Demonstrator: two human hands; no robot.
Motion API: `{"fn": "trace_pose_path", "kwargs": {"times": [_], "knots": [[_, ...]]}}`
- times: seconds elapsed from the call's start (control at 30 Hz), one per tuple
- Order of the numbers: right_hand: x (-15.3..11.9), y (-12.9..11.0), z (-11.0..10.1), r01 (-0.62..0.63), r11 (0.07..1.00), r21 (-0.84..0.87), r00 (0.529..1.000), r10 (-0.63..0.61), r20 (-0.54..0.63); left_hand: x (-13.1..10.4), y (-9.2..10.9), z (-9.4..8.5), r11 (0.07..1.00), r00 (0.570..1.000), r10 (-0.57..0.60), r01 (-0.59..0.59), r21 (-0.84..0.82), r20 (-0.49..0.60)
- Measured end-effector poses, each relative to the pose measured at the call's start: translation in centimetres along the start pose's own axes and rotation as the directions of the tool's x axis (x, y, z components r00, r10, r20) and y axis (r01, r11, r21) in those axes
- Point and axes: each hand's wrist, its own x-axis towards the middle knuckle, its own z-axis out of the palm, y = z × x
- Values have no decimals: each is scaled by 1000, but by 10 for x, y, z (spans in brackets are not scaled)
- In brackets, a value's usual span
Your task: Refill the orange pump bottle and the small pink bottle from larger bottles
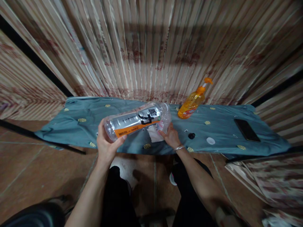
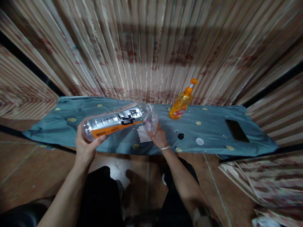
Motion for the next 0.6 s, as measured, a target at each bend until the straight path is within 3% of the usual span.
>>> {"fn": "trace_pose_path", "kwargs": {"times": [0.6], "knots": [[2, 6, 5, 49, 997, 58, 999, -48, -26, 3, 2, -2, 996, 998, -55, 56, -65, 18]]}}
